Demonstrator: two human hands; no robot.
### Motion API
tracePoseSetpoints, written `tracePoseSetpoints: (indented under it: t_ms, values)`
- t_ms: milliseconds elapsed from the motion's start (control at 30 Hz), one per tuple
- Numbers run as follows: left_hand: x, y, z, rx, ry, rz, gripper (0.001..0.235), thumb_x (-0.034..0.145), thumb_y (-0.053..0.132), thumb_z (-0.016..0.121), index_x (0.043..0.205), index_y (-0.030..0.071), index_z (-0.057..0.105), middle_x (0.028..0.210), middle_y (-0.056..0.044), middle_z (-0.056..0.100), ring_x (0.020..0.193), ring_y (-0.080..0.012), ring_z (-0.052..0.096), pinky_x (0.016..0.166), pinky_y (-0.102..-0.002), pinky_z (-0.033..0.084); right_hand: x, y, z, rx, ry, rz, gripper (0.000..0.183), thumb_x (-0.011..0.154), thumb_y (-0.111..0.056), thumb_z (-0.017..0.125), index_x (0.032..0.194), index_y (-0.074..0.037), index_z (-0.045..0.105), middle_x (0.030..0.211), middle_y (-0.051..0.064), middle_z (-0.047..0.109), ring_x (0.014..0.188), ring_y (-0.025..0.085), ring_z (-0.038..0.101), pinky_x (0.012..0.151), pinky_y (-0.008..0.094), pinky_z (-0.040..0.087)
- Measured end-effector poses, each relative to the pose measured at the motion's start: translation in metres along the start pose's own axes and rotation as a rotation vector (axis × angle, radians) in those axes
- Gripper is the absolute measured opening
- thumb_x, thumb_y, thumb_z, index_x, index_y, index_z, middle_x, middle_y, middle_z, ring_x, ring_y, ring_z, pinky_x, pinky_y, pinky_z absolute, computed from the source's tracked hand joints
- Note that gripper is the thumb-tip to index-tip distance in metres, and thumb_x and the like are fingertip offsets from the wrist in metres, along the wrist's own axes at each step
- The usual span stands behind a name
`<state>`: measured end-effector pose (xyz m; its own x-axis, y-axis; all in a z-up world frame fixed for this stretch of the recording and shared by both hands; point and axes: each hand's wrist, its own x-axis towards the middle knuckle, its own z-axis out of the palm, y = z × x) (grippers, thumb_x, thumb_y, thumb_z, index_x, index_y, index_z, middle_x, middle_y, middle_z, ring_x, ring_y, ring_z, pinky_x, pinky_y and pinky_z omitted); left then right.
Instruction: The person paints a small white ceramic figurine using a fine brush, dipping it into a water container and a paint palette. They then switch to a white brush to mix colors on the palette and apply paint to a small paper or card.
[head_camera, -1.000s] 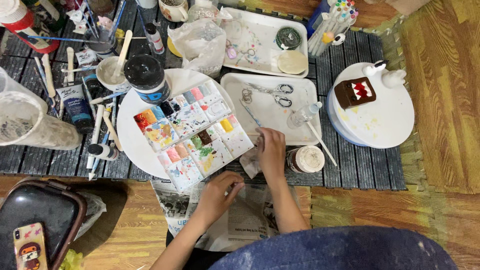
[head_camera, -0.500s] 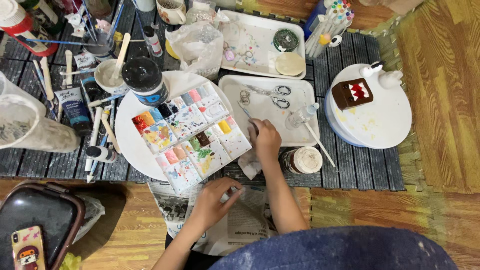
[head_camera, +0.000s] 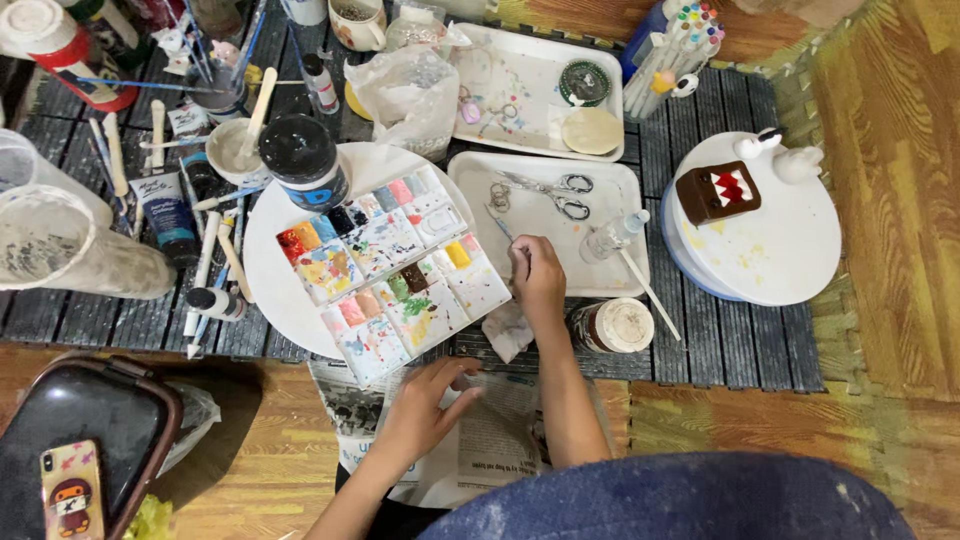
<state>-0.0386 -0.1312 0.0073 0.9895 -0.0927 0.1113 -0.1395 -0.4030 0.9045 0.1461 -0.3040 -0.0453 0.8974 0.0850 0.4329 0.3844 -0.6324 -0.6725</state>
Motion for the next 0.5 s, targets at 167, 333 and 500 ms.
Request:
tracePoseSetpoints:
  t_ms: [167, 333, 500]
  values:
    - [-0.004, -0.009, 0.003, 0.106, 0.078, -0.012, 0.036, 0.087, 0.021, 0.076, 0.118, 0.007, 0.068, 0.105, -0.012, 0.074, 0.083, -0.0276, 0.071, 0.077, -0.041, 0.055, -0.001, 0.0, 0.001, 0.006, -0.001, -0.045, 0.009, 0.097, -0.01, 0.066, 0.104, -0.006, 0.063, 0.098, 0.012, 0.065, 0.085, 0.031, 0.066, 0.076, 0.039, 0.052]
    - [-0.001, -0.013, 0.008, 0.127, 0.072, -0.048, 0.035, 0.088, 0.022, 0.076, 0.118, 0.008, 0.068, 0.098, -0.01, 0.074, 0.081, -0.0269, 0.072, 0.076, -0.04, 0.055, 0.0, 0.001, -0.002, -0.014, -0.027, 0.0, 0.008, 0.097, -0.011, 0.067, 0.103, -0.006, 0.064, 0.098, 0.011, 0.066, 0.086, 0.031, 0.066, 0.077, 0.039, 0.052]
    - [0.0, -0.013, 0.01, 0.128, 0.034, -0.008, 0.036, 0.086, 0.02, 0.076, 0.118, 0.007, 0.068, 0.099, -0.011, 0.074, 0.081, -0.0297, 0.071, 0.074, -0.041, 0.055, 0.002, -0.003, -0.005, -0.086, -0.12, 0.102, 0.007, 0.094, -0.011, 0.068, 0.099, -0.011, 0.072, 0.101, 0.006, 0.069, 0.089, 0.027, 0.068, 0.076, 0.038, 0.053]
